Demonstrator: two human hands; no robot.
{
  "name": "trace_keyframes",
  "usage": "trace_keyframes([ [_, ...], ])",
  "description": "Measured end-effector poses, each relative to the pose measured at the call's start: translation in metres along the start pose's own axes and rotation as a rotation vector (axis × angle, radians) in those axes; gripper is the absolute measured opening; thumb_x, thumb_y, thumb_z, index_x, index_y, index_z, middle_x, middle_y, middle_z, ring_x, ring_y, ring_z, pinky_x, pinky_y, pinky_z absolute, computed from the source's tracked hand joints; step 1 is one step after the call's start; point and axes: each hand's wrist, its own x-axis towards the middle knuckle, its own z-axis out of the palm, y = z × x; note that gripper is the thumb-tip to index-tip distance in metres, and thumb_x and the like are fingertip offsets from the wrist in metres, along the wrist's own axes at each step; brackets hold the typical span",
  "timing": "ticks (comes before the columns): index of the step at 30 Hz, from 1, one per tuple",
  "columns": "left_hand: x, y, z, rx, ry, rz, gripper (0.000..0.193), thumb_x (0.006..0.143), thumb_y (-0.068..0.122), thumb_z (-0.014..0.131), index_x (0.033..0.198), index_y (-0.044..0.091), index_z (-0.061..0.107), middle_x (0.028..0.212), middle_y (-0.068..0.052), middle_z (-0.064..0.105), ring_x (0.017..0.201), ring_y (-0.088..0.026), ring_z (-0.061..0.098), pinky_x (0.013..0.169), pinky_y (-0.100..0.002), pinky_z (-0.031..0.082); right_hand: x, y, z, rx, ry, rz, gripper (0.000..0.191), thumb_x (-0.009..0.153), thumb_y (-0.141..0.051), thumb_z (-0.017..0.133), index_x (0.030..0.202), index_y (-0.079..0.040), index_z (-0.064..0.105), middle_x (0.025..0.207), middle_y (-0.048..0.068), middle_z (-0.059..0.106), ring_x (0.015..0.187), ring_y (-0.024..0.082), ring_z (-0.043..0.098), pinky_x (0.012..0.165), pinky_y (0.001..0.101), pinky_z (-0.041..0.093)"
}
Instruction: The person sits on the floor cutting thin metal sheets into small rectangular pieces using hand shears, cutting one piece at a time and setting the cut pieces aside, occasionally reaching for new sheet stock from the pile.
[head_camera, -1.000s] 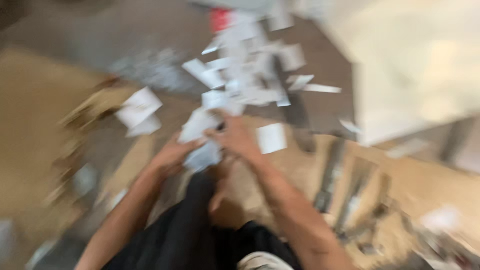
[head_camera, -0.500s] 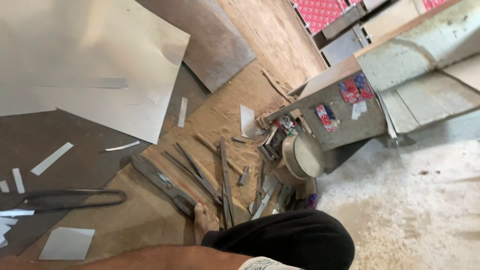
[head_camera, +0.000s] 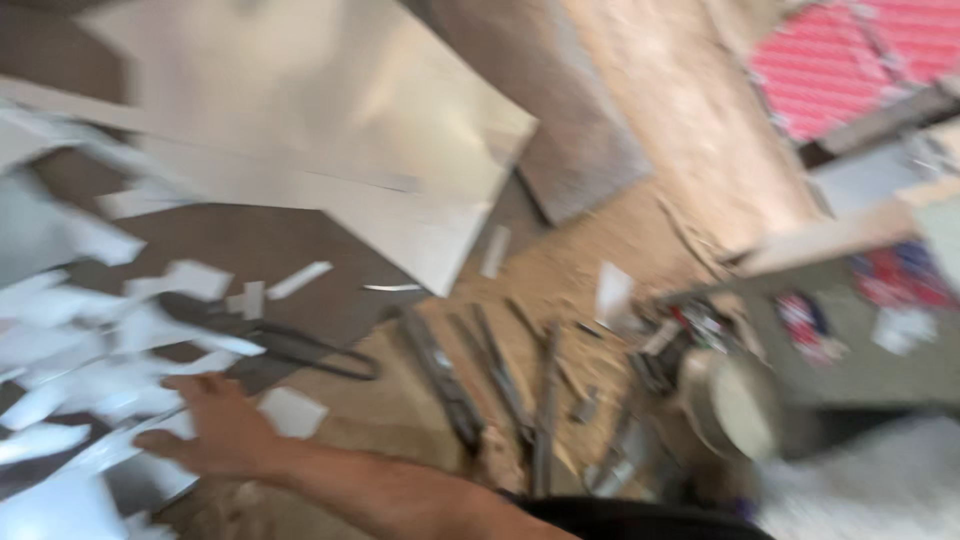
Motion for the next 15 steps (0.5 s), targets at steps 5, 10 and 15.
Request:
trace_keyframes([
  [5,-0.053,-0.010,-0.024,0.054,-0.055,0.027,0.041,0.093,0.025,0.069,0.123,-0.003,0.066,0.100,-0.017,0.076,0.084,-0.023,0.071,0.071,-0.038,0.058,-0.020,-0.039,0.008,0.326,-0.551,0.163,0.063,0.083,-0.046,0.076,0.125,-0.001,0.065,0.099,0.018,0.073,0.083,0.027,0.072,0.074,0.0394,0.058],
  [10,-0.072,-0.013,-0.022,-0.029,-0.182,0.041,0.046,0.095,0.030,0.067,0.126,-0.004,0.066,0.098,-0.015,0.077,0.083,-0.022,0.071,0.071,-0.036,0.059,-0.012,-0.045,0.032,0.651,-0.460,0.349,0.034,0.090,-0.019,0.075,0.116,0.003,0.069,0.086,0.007,0.073,0.071,0.013,0.066,0.061,0.0324,0.054],
  [15,-0.083,0.006,-0.022,-0.223,-0.212,0.104,0.046,0.089,0.026,0.068,0.130,0.005,0.062,0.101,-0.010,0.076,0.086,-0.018,0.073,0.075,-0.035,0.061,0.000,-0.023,0.043,0.710,-0.271,0.423,0.045,0.091,-0.006,0.071,0.134,0.001,0.055,0.091,0.013,0.070,0.069,0.016,0.065,0.057,0.0312,0.054],
])
